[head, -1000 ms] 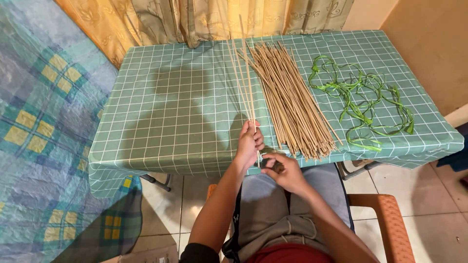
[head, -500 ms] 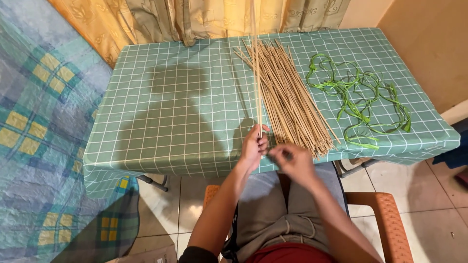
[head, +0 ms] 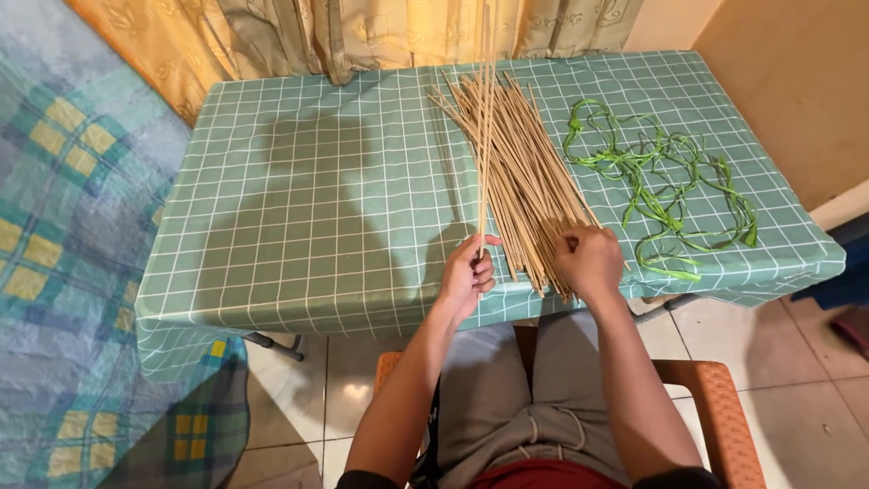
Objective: Sorting and bundling thin wooden sticks by aligning them together on a table.
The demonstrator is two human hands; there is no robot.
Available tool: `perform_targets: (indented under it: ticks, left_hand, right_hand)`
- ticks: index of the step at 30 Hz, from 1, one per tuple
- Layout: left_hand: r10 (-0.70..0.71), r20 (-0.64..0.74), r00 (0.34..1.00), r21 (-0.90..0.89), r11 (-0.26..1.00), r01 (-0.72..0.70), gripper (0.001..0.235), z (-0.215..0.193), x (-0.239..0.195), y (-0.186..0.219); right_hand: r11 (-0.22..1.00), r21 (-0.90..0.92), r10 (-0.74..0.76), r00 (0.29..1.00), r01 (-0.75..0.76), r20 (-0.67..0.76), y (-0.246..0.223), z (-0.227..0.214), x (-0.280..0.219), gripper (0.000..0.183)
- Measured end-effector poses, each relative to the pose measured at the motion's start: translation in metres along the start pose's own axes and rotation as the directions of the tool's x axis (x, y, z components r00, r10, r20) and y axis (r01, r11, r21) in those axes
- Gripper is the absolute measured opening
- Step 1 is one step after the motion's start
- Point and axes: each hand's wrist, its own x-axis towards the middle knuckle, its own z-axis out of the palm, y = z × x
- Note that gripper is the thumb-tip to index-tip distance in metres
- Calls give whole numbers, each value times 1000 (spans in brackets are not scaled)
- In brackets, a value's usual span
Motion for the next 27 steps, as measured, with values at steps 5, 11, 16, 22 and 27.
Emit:
perform_targets:
  ticks: [5,11,16,22,27]
  left_hand:
    - [3,-26,1000,3,1000,-3,31,-6,6,-8]
    - [-2,-25,1000,-45,999,1,26,-9,3,-15]
    - [41,-11,999,6,999,-41,33,9,-13,-3]
    - [131,-69,989,285,953,-106,29,-14,6,-27]
    - [206,-76,976,156,969,-193,26,-2,-8,3]
  right_hand:
    - [999,42,-1,988,7,-154,7,-9,-3,10]
    - [954,291,23,944,78,-330,-22,-31,-32,9]
    - [504,862,135,991,-63,-7,-102,-28,-80,16]
    - [715,699,-29,998,-15,51,-111,21,-120,11]
    - [634,772,-245,958,43,148,-115,-2,-114,27]
